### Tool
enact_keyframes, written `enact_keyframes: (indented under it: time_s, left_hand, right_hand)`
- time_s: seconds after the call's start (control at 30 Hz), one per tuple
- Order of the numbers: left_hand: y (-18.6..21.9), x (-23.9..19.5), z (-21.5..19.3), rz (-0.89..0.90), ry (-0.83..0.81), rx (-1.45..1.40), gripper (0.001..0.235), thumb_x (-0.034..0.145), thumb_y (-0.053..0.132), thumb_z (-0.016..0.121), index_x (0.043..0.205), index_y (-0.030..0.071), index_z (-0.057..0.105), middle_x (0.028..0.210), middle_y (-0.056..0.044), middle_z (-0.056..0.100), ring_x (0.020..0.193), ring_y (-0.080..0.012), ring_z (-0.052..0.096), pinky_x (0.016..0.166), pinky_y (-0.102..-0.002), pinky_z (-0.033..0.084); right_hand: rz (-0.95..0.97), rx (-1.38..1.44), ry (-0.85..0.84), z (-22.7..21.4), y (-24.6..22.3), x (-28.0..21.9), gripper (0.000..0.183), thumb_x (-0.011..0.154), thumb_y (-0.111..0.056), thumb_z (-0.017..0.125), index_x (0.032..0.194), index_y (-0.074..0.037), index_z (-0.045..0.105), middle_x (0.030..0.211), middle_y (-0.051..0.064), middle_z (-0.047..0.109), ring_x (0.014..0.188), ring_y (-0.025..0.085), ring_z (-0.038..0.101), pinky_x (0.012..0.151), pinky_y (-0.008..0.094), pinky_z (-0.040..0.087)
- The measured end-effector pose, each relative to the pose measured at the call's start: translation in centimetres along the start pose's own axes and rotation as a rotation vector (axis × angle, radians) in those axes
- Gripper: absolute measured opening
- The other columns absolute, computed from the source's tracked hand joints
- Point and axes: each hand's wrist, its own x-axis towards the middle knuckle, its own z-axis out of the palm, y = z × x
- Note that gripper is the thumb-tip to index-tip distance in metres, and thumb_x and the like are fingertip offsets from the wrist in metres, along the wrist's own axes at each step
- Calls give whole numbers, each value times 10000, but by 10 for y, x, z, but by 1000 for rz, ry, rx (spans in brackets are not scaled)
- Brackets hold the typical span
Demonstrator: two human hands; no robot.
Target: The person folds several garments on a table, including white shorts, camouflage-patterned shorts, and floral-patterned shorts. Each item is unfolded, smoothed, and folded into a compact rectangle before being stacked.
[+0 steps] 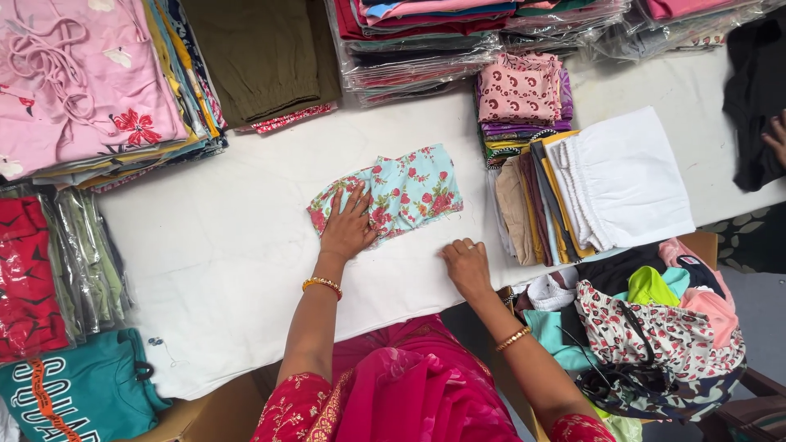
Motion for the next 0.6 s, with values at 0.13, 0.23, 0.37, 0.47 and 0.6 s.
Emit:
enact_keyframes:
  time_s: [0.13, 0.23, 0.37, 0.47, 0.6]
  left_hand:
    - [-3, 3, 9, 8, 21, 9, 419, 892, 440, 573, 1014, 90, 766, 1602, -28, 420, 1573, -225, 115, 1261, -539, 31]
    - [-2, 1, 10, 30, 90, -20, 439, 899, 453, 578, 1040, 82, 766, 1591, -47, 428, 1574, -227, 114, 1265, -547, 39]
    - [-2, 3, 5, 9, -36, 26, 426, 907, 450, 577, 1041, 92, 765, 1624, -34, 400, 1580, -221, 101, 1274, -538, 34]
    - [3, 2, 7, 26, 112, -39, 423, 907, 435, 584, 1018, 72, 771, 1595, -48, 407, 1570, -232, 126, 1260, -547, 44]
    - [20, 6, -10, -5, -25, -84, 395, 880, 371, 591, 1146, 103, 707, 1642, -51, 368, 1597, -218, 116, 1283, -552, 22]
  right_hand:
    - [77, -33, -23, -11, 56, -47, 182, 898, -262, 691, 806, -105, 679, 801, 100, 670, 811, 319, 643, 764, 461, 481]
    - [281, 3, -77, -19, 65, -69, 218, 953, -274, 667, 854, -80, 689, 822, 150, 685, 814, 371, 658, 763, 485, 521]
    - [501, 34, -157, -29, 43, -76, 248, 975, -302, 652, 911, -69, 707, 836, 188, 705, 817, 405, 669, 718, 509, 518]
    - [553, 126, -124, -27, 38, -79, 232, 967, -298, 651, 970, -72, 702, 838, 190, 714, 798, 409, 674, 683, 510, 516]
    - [706, 293, -115, -22, 32, -69, 240, 938, -284, 673, 1071, -85, 663, 734, 173, 690, 691, 382, 670, 644, 492, 505]
